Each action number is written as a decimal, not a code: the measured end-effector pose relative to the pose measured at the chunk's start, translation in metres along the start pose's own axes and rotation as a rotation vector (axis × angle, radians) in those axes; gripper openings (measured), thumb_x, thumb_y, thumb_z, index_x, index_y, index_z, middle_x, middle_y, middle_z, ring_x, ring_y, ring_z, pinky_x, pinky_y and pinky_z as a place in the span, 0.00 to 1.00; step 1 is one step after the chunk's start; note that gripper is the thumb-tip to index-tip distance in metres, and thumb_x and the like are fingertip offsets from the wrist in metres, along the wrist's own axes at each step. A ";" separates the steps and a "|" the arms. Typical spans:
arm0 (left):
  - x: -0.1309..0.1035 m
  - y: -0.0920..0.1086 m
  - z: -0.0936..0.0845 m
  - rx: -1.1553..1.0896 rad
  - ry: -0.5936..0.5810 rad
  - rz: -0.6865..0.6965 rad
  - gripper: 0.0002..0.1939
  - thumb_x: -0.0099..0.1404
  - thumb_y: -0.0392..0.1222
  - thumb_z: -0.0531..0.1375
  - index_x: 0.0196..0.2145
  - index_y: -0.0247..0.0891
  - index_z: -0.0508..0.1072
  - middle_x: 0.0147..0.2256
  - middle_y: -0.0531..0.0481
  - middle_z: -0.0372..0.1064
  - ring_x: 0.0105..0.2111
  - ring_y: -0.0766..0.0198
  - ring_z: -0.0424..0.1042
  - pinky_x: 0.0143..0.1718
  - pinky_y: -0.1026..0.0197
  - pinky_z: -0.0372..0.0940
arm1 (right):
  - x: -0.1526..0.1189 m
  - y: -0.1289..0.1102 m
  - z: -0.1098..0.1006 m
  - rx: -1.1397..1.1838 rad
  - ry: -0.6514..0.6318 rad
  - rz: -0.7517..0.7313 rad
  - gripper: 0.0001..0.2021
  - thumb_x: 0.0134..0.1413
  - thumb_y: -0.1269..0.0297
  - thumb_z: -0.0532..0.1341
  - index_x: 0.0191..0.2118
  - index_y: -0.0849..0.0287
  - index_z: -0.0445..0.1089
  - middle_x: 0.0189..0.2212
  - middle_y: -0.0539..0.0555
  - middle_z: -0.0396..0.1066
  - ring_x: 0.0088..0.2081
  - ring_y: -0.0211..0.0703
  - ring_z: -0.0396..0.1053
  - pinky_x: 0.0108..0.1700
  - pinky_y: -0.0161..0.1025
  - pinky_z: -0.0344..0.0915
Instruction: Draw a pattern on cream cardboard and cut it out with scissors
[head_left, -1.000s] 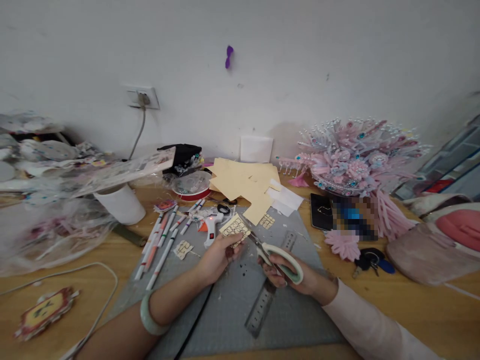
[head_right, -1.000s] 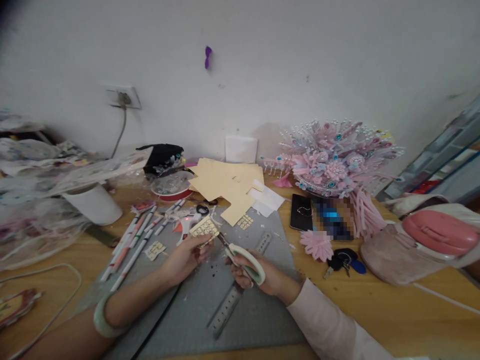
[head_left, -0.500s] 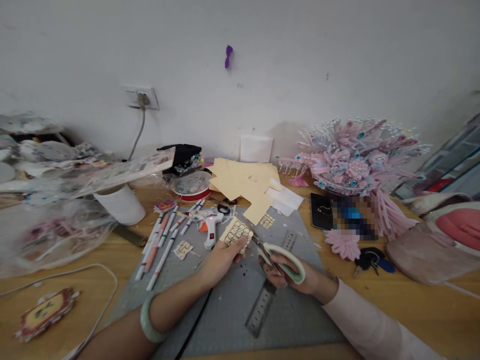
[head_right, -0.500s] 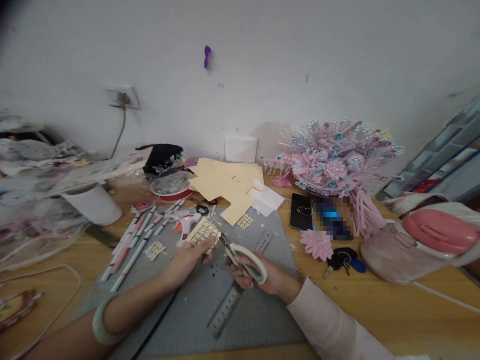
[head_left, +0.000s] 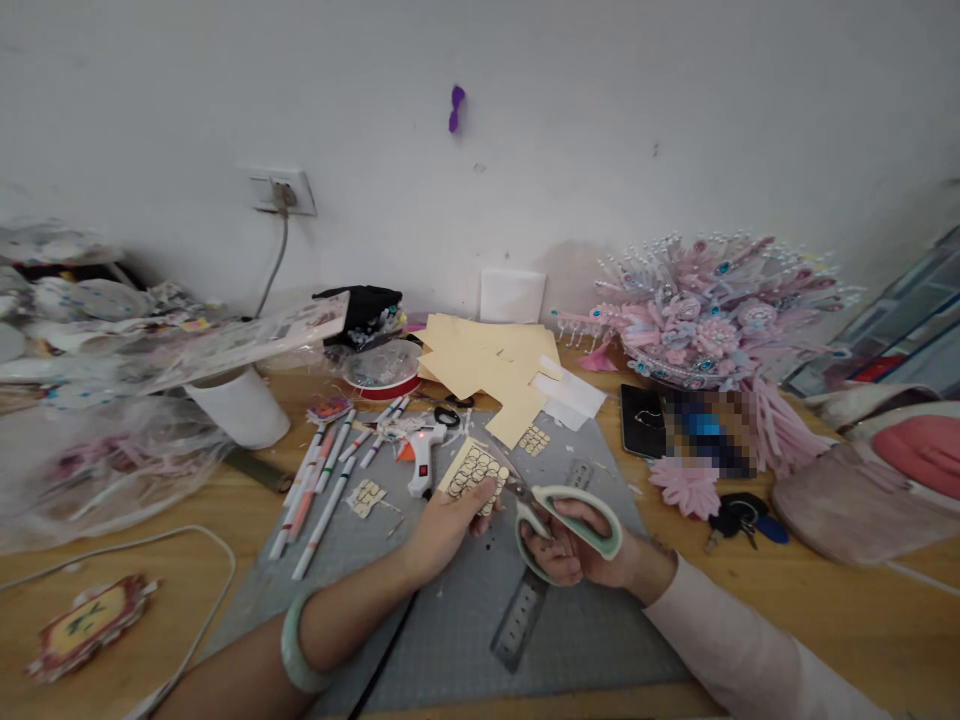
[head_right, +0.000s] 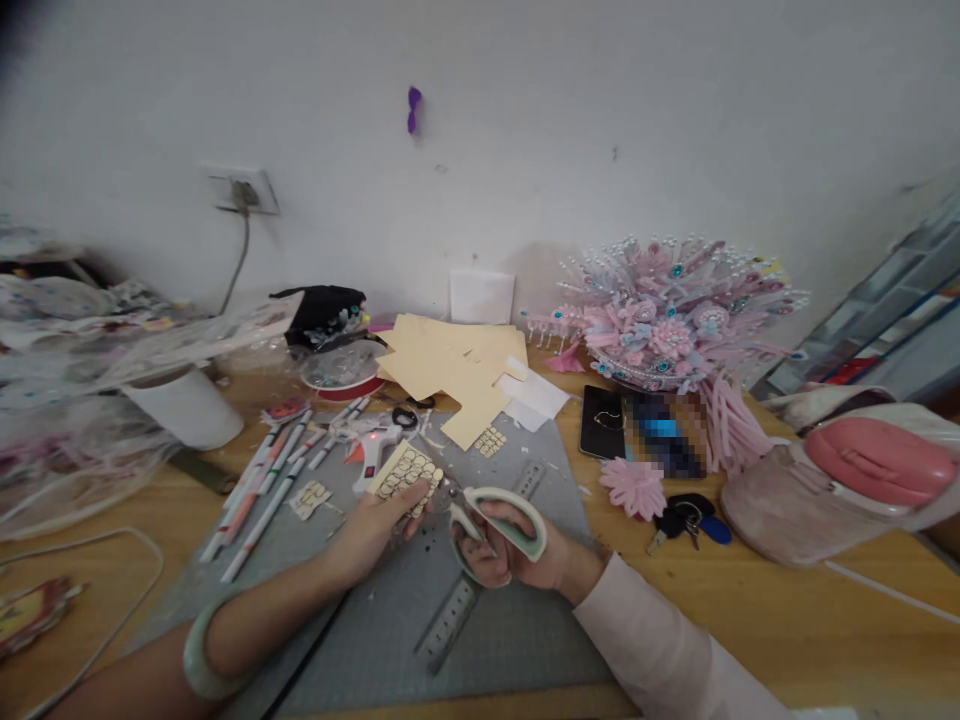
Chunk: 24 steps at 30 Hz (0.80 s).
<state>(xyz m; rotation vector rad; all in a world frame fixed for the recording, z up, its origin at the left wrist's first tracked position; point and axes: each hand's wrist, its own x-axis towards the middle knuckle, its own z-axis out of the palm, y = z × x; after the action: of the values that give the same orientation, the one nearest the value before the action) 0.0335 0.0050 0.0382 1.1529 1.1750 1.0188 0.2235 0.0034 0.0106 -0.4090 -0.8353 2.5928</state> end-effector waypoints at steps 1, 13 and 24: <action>0.000 0.000 -0.001 0.001 -0.010 0.001 0.23 0.46 0.63 0.59 0.19 0.38 0.66 0.16 0.54 0.60 0.15 0.69 0.54 0.19 0.64 0.54 | 0.000 0.000 0.000 -0.003 -0.004 0.003 0.21 0.48 0.51 0.61 0.37 0.67 0.64 0.20 0.44 0.54 0.16 0.26 0.47 0.19 0.31 0.38; -0.003 -0.009 0.004 0.011 -0.057 -0.027 0.26 0.50 0.67 0.55 0.21 0.38 0.65 0.15 0.56 0.56 0.16 0.68 0.54 0.20 0.64 0.52 | 0.004 0.004 0.000 0.036 0.027 0.018 0.18 0.48 0.53 0.62 0.36 0.65 0.64 0.18 0.42 0.53 0.15 0.26 0.47 0.18 0.31 0.39; -0.003 -0.008 0.005 0.020 -0.058 -0.047 0.26 0.52 0.66 0.54 0.21 0.37 0.64 0.16 0.56 0.57 0.17 0.68 0.55 0.21 0.64 0.53 | 0.006 0.006 0.003 0.032 0.067 -0.013 0.17 0.49 0.52 0.61 0.32 0.65 0.64 0.18 0.42 0.51 0.15 0.25 0.45 0.18 0.30 0.39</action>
<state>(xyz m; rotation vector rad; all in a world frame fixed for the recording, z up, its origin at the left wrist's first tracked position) 0.0379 0.0000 0.0304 1.1583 1.1633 0.9334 0.2157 0.0001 0.0082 -0.4771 -0.7701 2.5622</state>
